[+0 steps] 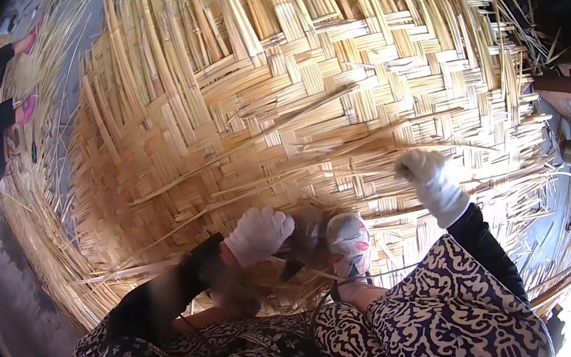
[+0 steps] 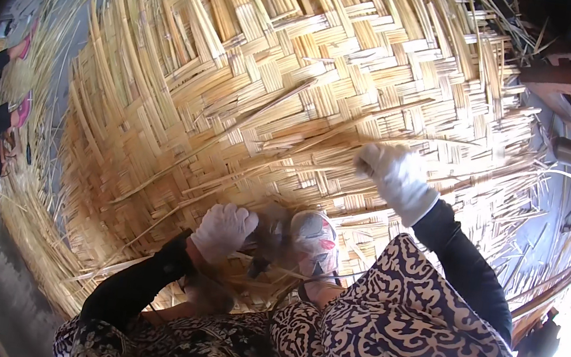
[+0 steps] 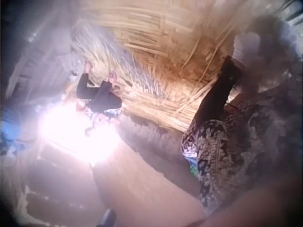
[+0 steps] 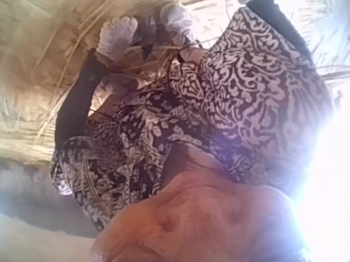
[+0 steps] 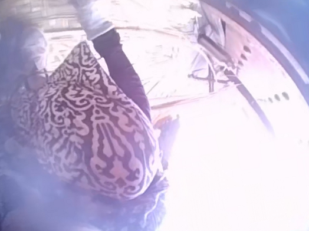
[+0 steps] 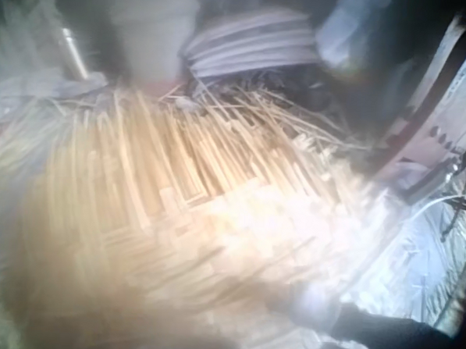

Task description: Weaving a large bamboo or straw mat on the ground.

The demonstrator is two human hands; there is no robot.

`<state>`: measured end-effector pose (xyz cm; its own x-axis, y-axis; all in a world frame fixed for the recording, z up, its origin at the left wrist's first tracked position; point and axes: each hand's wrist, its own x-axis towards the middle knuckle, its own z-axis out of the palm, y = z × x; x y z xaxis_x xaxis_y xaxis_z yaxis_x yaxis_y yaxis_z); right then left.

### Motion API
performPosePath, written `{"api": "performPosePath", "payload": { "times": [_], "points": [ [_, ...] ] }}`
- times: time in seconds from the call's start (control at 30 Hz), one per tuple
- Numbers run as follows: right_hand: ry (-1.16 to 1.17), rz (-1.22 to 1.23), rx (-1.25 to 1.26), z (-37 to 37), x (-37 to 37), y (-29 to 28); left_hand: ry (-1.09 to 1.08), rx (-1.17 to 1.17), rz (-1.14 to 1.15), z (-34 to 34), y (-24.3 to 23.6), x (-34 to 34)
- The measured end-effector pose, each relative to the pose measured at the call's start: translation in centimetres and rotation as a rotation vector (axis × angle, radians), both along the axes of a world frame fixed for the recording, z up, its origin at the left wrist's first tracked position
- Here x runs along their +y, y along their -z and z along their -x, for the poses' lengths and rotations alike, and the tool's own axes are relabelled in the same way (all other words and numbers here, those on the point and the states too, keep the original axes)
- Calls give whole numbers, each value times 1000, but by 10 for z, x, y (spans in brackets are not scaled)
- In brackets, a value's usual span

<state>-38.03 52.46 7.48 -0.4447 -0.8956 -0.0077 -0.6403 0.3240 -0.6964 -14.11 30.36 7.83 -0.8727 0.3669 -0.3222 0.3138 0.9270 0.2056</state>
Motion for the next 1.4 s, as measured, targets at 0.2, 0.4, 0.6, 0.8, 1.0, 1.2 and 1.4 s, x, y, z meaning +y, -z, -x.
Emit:
{"api": "performPosePath", "payload": {
  "times": [0.2,0.4,0.6,0.8,1.0,1.2,1.4],
  "points": [
    [41,-40,75,31,-18,-25,-199,-2,-132,15,7,-19],
    [187,192,59,28,-21,24,-85,-131,-90,78,-57,8],
    [-104,-154,451,8,-50,-27,-356,437,-90,113,-51,34],
    [50,178,793,-10,-36,-37,-698,81,-399,115,-25,8],
    [-47,-643,245,-65,24,16,-1041,33,-829,118,-23,-12],
    [-170,-192,613,-51,24,20,-943,102,-484,130,-21,-13],
    [-165,-145,670,-42,-5,6,-804,164,-491,143,-4,11]
  ]
}}
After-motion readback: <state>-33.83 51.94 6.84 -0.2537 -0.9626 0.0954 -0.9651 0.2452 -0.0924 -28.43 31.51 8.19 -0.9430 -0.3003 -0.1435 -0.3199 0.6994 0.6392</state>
